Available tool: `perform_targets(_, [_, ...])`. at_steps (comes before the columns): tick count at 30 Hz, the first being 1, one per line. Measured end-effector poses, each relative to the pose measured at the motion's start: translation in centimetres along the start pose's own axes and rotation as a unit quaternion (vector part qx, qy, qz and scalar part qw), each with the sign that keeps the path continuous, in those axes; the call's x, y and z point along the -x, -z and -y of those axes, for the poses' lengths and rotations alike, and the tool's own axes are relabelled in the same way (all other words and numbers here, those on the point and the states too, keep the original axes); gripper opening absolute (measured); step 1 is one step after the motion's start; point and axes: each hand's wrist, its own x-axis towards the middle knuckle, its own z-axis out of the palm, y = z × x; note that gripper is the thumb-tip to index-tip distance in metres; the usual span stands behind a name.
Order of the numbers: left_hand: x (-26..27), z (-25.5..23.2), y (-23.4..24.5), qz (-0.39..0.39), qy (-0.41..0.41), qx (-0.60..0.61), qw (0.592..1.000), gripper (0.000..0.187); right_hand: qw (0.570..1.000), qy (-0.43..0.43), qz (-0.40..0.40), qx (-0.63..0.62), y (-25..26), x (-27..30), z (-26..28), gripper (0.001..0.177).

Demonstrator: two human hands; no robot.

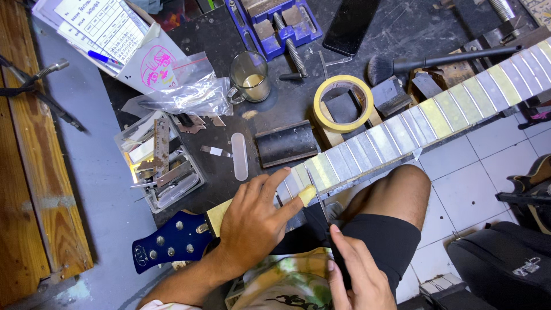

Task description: The person uses a small metal file to smooth the edges of the frets on a guitar neck. The frets are partially covered with masking tape to protect the fretboard. The person holds the neck steady with one hand and files the fret edges with the other.

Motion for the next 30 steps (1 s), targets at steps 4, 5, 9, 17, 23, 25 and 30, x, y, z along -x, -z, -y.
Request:
perform_targets(4, [0.0, -0.2, -0.2, -0.008, 0.006, 0.005, 1.0, 0.032, 1.0, -0.016, 0.003, -0.011, 0.1, -0.1, 0.4, 0.05])
perform_targets(5, [-0.1, -0.1, -0.2, -0.01, 0.005, 0.003, 1.0, 0.032, 1.0, -0.015, 0.001, -0.012, 0.0, -0.3, 0.2, 0.05])
perform_targets(9, [0.0, -0.3, -0.2, -0.009, 0.006, 0.02, 1.0, 0.027, 1.0, 0.0, 0.004, -0.017, -0.3, 0.3, -0.7, 0.051])
perform_targets(17, [0.0, -0.3, -0.1, -0.009, 0.004, 0.03, 1.0, 0.026, 0.999, 0.017, 0.019, -0.024, -0.1, 0.1, -0.8, 0.052])
perform_targets(23, [0.2, -0.2, -0.4, 0.017, 0.001, 0.029, 0.999, 0.044, 0.999, -0.024, 0.046, -0.016, 0.5, -0.3, -0.6, 0.055])
perform_targets(25, [0.2, -0.3, -0.4, 0.012, 0.001, 0.027, 1.0, 0.041, 0.998, -0.016, 0.055, -0.019, 0.6, -0.4, -0.7, 0.054])
perform_targets(30, [0.4, -0.3, -0.6, 0.014, 0.001, 0.02, 1.0, 0.041, 0.997, 0.048, 0.051, -0.015, 0.4, -0.1, -2.3, 0.058])
